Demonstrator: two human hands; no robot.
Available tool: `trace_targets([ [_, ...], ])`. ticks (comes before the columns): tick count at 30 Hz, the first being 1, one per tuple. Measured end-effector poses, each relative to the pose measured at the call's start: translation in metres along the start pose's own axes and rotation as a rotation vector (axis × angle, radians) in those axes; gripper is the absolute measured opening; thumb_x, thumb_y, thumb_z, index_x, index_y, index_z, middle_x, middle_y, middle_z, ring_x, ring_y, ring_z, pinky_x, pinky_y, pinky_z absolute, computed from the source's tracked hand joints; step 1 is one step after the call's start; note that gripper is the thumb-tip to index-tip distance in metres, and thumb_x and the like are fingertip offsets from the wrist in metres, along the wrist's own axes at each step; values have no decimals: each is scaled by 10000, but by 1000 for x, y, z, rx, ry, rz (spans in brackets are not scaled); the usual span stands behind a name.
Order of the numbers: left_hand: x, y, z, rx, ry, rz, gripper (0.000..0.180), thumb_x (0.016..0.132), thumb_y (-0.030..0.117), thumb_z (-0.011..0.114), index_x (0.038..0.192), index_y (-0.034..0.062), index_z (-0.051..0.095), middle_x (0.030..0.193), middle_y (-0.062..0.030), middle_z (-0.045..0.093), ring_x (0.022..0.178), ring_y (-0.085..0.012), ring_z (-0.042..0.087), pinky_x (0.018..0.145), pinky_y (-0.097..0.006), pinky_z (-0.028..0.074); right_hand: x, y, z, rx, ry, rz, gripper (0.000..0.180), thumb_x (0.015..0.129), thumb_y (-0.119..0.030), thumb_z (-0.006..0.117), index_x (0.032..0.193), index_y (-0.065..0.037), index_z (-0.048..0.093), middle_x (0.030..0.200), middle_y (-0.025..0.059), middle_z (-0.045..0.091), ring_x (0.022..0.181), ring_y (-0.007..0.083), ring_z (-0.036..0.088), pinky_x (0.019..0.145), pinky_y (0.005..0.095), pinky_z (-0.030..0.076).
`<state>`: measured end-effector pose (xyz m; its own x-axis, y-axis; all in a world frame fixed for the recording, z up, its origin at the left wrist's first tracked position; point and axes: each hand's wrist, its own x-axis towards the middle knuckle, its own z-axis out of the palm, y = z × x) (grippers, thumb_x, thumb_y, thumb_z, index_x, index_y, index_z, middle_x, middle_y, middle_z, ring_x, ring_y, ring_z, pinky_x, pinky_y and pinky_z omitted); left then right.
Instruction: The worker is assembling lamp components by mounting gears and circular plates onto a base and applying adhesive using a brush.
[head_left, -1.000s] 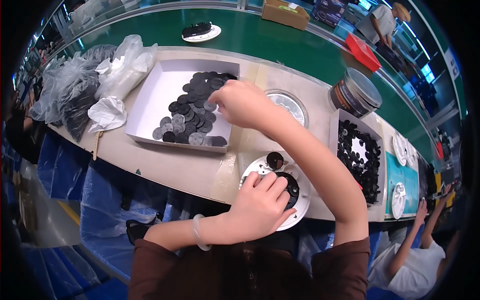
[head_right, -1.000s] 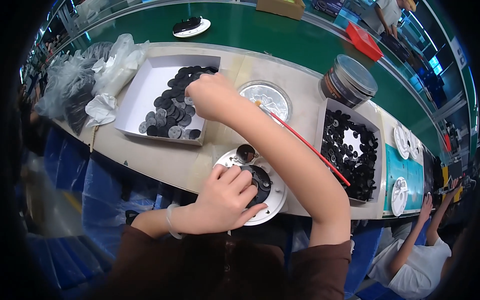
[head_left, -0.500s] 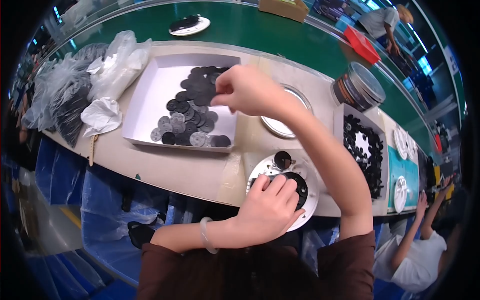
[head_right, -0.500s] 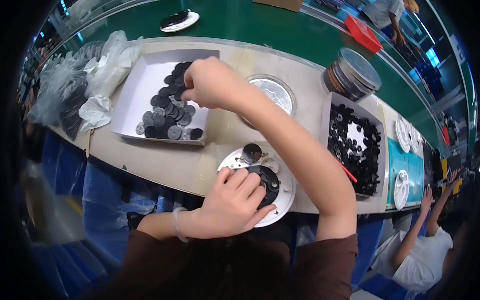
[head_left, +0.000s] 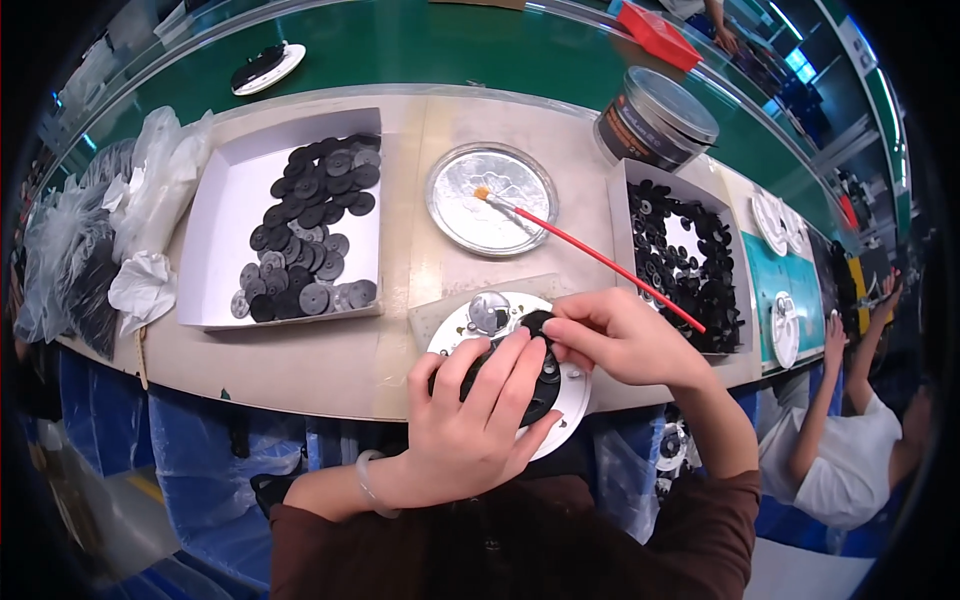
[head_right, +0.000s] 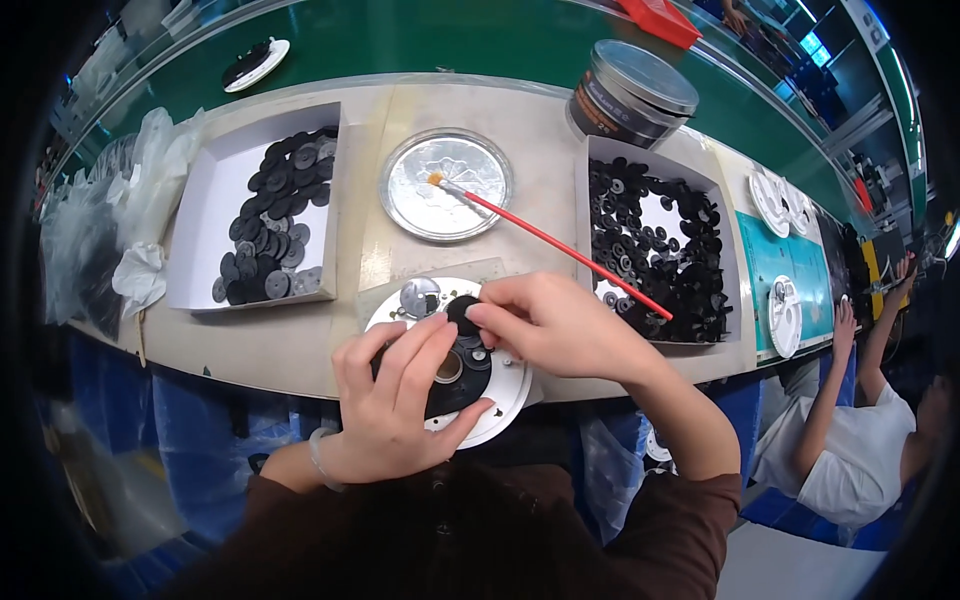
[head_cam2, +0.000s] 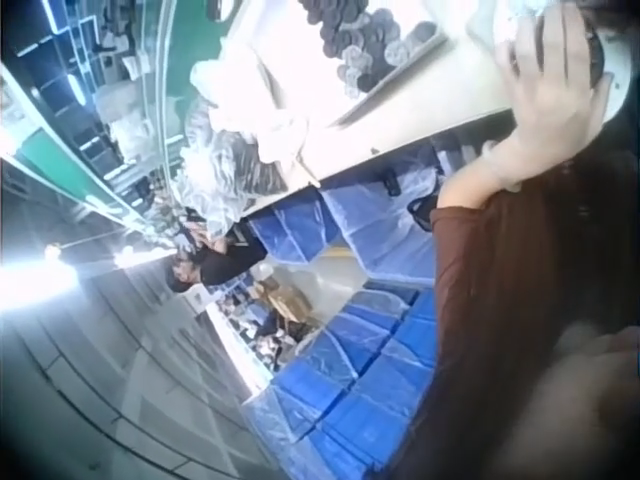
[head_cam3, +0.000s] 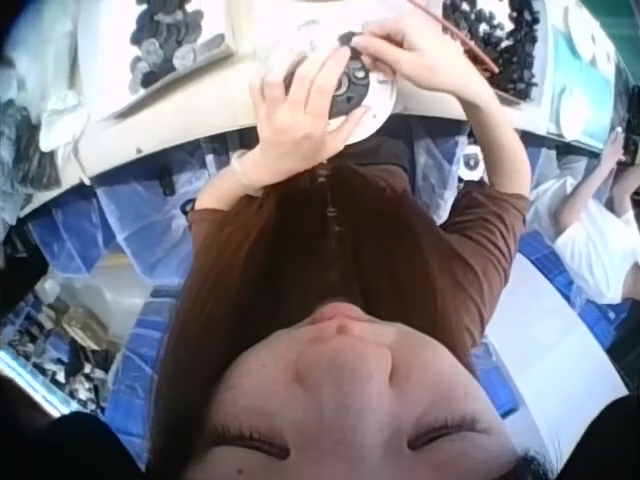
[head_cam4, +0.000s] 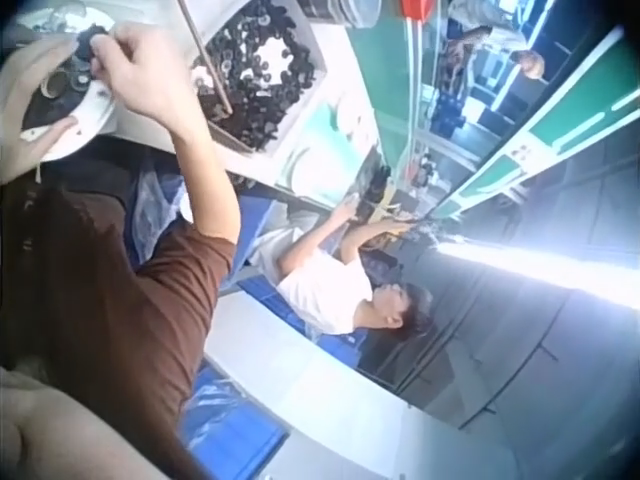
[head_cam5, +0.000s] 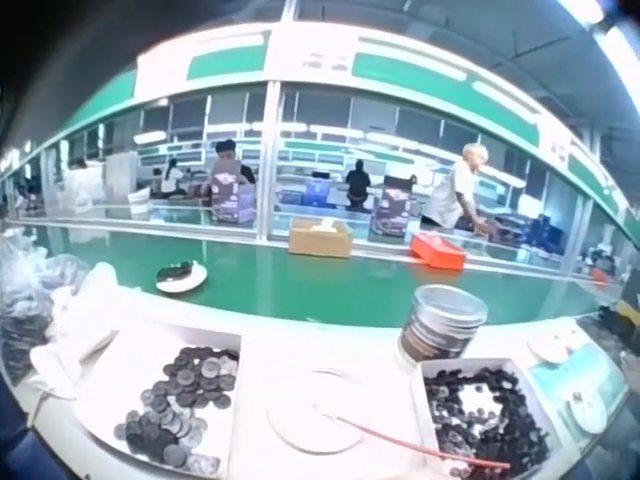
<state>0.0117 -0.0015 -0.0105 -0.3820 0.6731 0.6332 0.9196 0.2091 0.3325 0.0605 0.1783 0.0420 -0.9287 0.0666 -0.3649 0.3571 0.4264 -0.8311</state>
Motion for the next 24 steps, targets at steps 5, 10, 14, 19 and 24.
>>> trace_targets([
  [5,9,1,-5,72,-150,23,555,615,318,699,1081,47,570,1120,-72,537,939,-248,447,807,-375,322,0,-4,4,-271,120,-67,254,864,-180,472,717,17,537,556,61,527,485,117,482,489,249,395],
  [10,11,-1,-6,77,-192,23,482,688,336,621,1068,44,569,1142,-77,527,943,-236,479,800,-369,338,2,-1,6,-357,231,-127,180,839,-137,501,739,3,552,538,84,519,456,149,478,466,256,381],
  [14,10,1,-5,134,-177,53,458,694,336,609,1049,48,579,1133,-83,531,942,-229,479,796,-372,340,0,5,10,-245,286,-200,129,808,-109,544,732,-5,554,516,89,498,433,160,466,443,253,364],
  [19,12,1,-5,153,-199,45,448,695,343,605,1033,49,584,1136,-87,531,950,-227,479,802,-377,335,2,5,14,-303,342,-245,134,799,-106,556,712,-4,552,498,99,470,405,167,450,422,258,356],
  [24,13,1,-6,123,-223,43,453,689,345,614,1025,43,579,1156,-94,522,970,-231,476,807,-382,333,2,10,15,-252,366,-253,146,795,-104,558,691,-2,548,497,106,473,402,190,453,416,267,356],
])
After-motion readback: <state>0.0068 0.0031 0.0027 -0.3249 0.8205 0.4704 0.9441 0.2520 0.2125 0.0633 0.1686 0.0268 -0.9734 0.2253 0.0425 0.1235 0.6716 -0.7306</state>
